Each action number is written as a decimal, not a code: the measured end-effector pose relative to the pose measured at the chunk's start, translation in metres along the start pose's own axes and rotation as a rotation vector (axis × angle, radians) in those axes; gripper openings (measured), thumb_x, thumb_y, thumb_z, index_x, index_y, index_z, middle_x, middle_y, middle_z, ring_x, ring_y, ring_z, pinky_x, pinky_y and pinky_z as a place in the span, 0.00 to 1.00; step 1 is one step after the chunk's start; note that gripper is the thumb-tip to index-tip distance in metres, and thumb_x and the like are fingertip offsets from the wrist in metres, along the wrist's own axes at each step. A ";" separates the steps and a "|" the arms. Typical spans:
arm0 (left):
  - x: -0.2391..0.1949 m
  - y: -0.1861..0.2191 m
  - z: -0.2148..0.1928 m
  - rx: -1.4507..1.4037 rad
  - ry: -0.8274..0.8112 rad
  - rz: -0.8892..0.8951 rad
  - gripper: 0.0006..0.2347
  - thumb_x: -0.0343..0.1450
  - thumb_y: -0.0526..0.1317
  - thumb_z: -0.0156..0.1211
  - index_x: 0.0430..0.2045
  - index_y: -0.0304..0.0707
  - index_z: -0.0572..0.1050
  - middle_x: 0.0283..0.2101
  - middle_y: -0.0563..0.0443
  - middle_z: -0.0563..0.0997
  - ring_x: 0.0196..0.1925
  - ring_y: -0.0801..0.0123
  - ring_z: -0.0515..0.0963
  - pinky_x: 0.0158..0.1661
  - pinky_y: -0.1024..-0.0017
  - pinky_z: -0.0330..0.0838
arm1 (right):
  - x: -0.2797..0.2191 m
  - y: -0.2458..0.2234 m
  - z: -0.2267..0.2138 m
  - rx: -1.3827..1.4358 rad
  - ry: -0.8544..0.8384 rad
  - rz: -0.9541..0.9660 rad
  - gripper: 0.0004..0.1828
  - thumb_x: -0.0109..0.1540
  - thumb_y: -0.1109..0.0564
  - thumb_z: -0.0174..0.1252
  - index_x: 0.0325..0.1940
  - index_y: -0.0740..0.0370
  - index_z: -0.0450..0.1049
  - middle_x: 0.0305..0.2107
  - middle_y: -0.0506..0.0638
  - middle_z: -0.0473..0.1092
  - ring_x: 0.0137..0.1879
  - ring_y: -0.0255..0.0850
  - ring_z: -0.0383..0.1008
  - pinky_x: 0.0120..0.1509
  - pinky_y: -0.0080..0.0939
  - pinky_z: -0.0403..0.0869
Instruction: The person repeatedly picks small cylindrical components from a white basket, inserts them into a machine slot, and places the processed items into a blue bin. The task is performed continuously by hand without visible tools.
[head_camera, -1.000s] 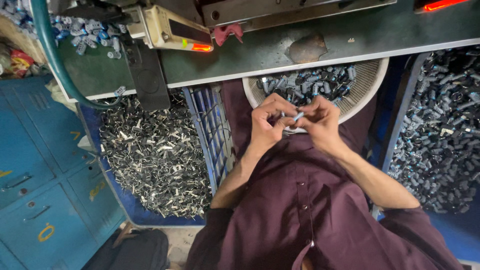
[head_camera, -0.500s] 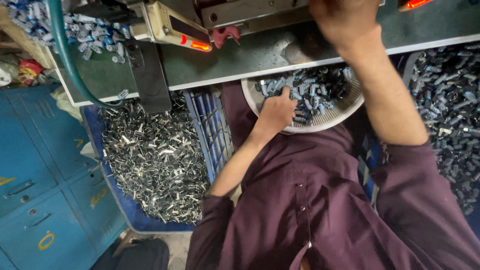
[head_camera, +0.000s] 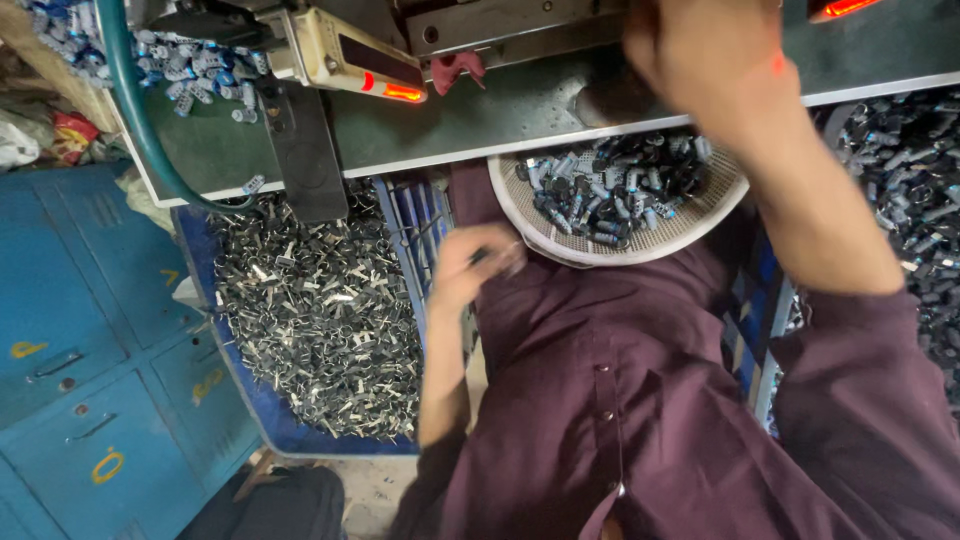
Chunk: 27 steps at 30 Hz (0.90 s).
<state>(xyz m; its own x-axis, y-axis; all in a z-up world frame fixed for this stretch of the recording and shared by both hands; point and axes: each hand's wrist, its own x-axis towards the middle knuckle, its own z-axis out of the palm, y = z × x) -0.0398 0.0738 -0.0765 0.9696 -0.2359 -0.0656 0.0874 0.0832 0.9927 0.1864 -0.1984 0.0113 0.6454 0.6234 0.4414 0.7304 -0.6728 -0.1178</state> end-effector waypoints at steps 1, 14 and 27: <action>-0.019 0.002 -0.016 -0.129 0.042 0.145 0.11 0.72 0.42 0.61 0.30 0.30 0.79 0.30 0.44 0.82 0.29 0.64 0.82 0.32 0.70 0.75 | -0.012 -0.014 -0.013 0.096 -0.004 0.004 0.09 0.62 0.61 0.62 0.47 0.59 0.80 0.36 0.50 0.75 0.43 0.46 0.76 0.47 0.45 0.75; -0.150 -0.013 -0.051 -1.772 0.827 0.709 0.26 0.74 0.43 0.58 0.64 0.27 0.61 0.61 0.35 0.73 0.33 0.68 0.74 0.34 0.71 0.74 | -0.127 -0.096 0.081 0.454 -0.365 0.133 0.19 0.49 0.68 0.59 0.43 0.61 0.79 0.42 0.53 0.75 0.50 0.50 0.74 0.51 0.47 0.76; 0.036 0.002 0.084 0.384 0.402 0.095 0.13 0.70 0.35 0.67 0.47 0.32 0.74 0.46 0.42 0.82 0.49 0.60 0.84 0.47 0.66 0.78 | -0.148 -0.117 0.069 1.224 -0.029 0.926 0.11 0.63 0.71 0.65 0.48 0.66 0.75 0.39 0.53 0.76 0.41 0.34 0.75 0.46 0.33 0.74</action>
<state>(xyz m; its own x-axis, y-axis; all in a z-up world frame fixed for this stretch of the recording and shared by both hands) -0.0241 -0.0157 -0.0680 0.9866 0.1488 0.0668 -0.0210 -0.2900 0.9568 0.0208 -0.1852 -0.1015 0.9563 0.2006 -0.2127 -0.1968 -0.0964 -0.9757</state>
